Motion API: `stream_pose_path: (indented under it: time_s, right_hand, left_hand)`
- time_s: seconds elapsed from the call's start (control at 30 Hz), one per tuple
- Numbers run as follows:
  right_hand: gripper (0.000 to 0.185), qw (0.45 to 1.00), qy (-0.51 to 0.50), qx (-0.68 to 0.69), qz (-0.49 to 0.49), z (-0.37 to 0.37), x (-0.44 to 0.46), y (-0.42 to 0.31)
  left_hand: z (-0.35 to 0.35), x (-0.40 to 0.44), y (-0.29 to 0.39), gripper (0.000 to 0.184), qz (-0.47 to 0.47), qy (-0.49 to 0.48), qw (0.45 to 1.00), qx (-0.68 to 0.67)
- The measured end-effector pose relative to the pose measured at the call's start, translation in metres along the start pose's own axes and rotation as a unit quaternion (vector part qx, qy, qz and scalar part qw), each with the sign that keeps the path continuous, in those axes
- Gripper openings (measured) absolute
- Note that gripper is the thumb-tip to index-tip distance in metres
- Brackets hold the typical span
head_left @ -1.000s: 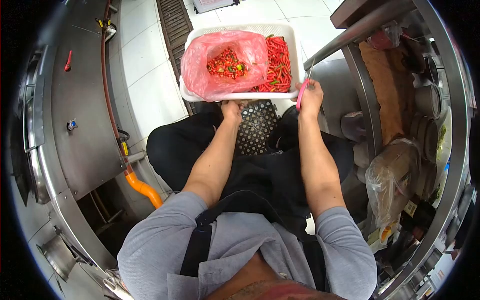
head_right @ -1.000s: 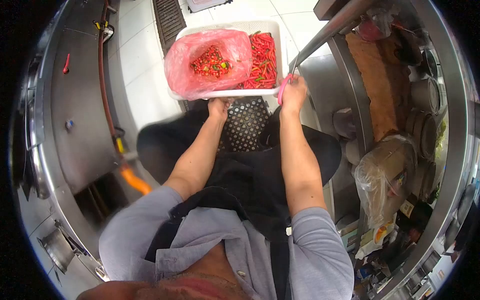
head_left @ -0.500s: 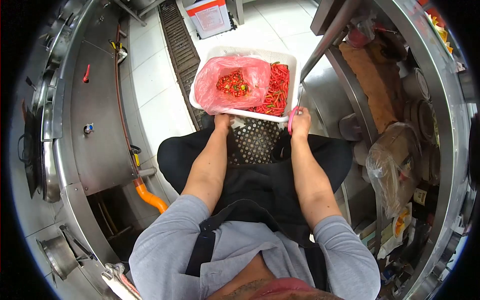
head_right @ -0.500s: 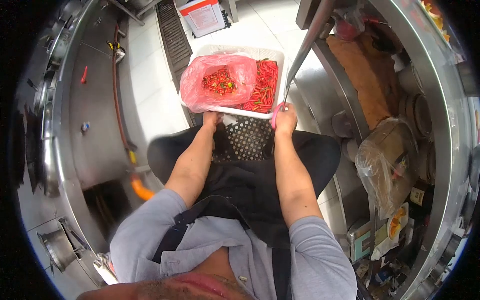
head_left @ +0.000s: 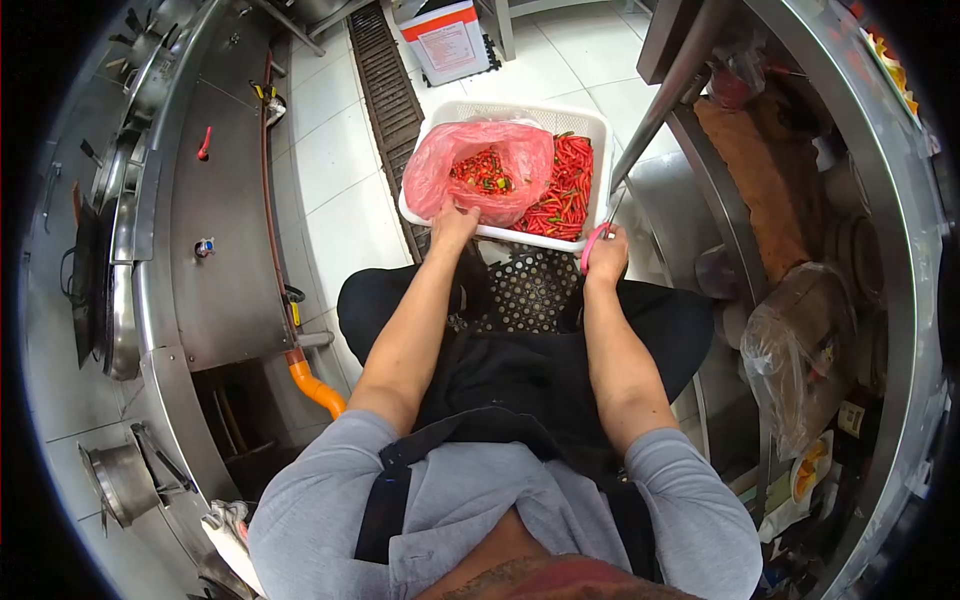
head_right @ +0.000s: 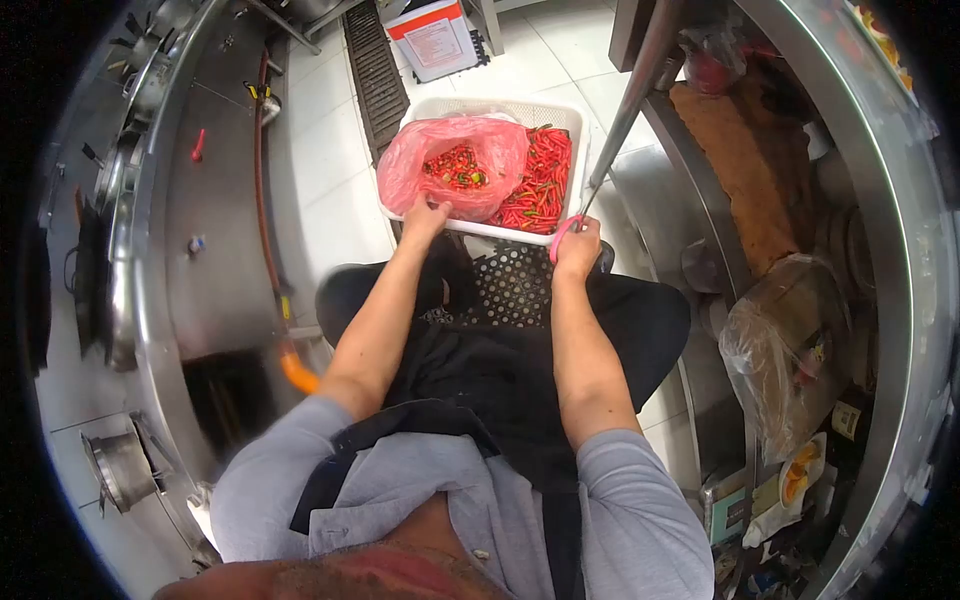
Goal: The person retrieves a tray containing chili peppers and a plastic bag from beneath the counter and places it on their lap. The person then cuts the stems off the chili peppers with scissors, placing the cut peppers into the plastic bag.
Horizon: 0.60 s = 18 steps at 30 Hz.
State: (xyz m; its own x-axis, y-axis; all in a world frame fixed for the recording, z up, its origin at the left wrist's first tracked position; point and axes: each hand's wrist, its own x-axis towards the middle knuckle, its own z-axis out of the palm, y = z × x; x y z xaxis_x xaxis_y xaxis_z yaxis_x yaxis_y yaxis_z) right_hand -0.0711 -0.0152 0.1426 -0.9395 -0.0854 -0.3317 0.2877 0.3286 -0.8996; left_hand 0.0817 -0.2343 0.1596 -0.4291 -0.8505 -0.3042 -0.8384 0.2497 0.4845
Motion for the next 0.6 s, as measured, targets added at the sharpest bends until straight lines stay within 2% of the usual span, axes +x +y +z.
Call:
stream_pose_path:
  time_s: [0.07, 0.1, 0.17, 0.2, 0.23, 0.33, 0.37, 0.4, 0.43, 0.47, 0.5, 0.53, 0.57, 0.6]
  right_hand:
    - [0.024, 1.000, -0.011, 0.019, 0.022, 0.000, -0.019, -0.002]
    - [0.025, 0.998, -0.017, 0.037, 0.043, 0.003, -0.028, -0.002]
    - [0.030, 0.995, -0.048, 0.077, 0.031, 0.015, -0.048, 0.026]
    - [0.030, 0.989, -0.074, 0.118, 0.054, 0.017, -0.066, 0.026]
    - [0.031, 0.979, -0.101, 0.159, 0.077, 0.018, -0.085, 0.020]
    - [0.038, 0.979, -0.124, 0.117, 0.109, 0.004, -0.110, 0.021]
    - [0.036, 0.988, -0.099, 0.093, 0.074, 0.000, -0.103, 0.033]
    - [0.035, 0.995, -0.066, 0.066, -0.019, -0.004, -0.087, 0.045]
    - [0.033, 0.993, -0.034, 0.036, -0.108, -0.011, -0.089, 0.023]
    - [0.034, 0.997, -0.037, -0.034, -0.057, -0.026, -0.092, -0.001]
    - [0.034, 0.992, -0.055, -0.034, -0.105, -0.027, -0.085, -0.003]
    - [0.033, 0.983, -0.090, -0.030, -0.156, -0.025, -0.078, -0.001]
    - [0.033, 0.970, -0.125, -0.025, -0.206, -0.019, -0.070, -0.001]
    - [0.033, 0.969, -0.127, -0.028, -0.209, -0.014, -0.068, -0.017]
  left_hand:
    - [0.034, 0.021, -0.025, 0.056, 0.022, 0.102, 0.994, -0.025]
    - [0.031, 0.027, -0.021, 0.056, 0.026, 0.105, 0.994, -0.025]
    - [0.027, 0.037, -0.019, 0.047, 0.016, 0.190, 0.979, -0.071]
    - [0.028, 0.053, -0.031, 0.042, 0.053, 0.213, 0.973, -0.067]
    - [0.024, 0.066, -0.040, 0.042, 0.049, 0.210, 0.974, -0.068]
    - [0.000, 0.106, -0.056, 0.042, 0.142, 0.161, 0.977, -0.016]
    - [-0.009, 0.116, -0.058, 0.042, 0.160, 0.132, 0.978, -0.003]
    - [-0.015, 0.125, -0.060, 0.047, 0.170, 0.098, 0.980, 0.018]
    - [-0.017, 0.125, -0.057, 0.047, 0.167, 0.095, 0.981, 0.016]
    - [-0.023, 0.127, -0.053, 0.051, 0.160, 0.022, 0.982, 0.098]
    - [-0.035, 0.127, -0.043, 0.055, 0.154, -0.049, 0.971, 0.178]
    - [-0.055, 0.106, -0.025, 0.047, 0.138, -0.063, 0.970, 0.190]
    - [-0.075, 0.087, -0.004, 0.047, 0.136, -0.062, 0.971, 0.186]
    - [-0.094, 0.069, 0.017, 0.040, 0.112, -0.064, 0.972, 0.199]
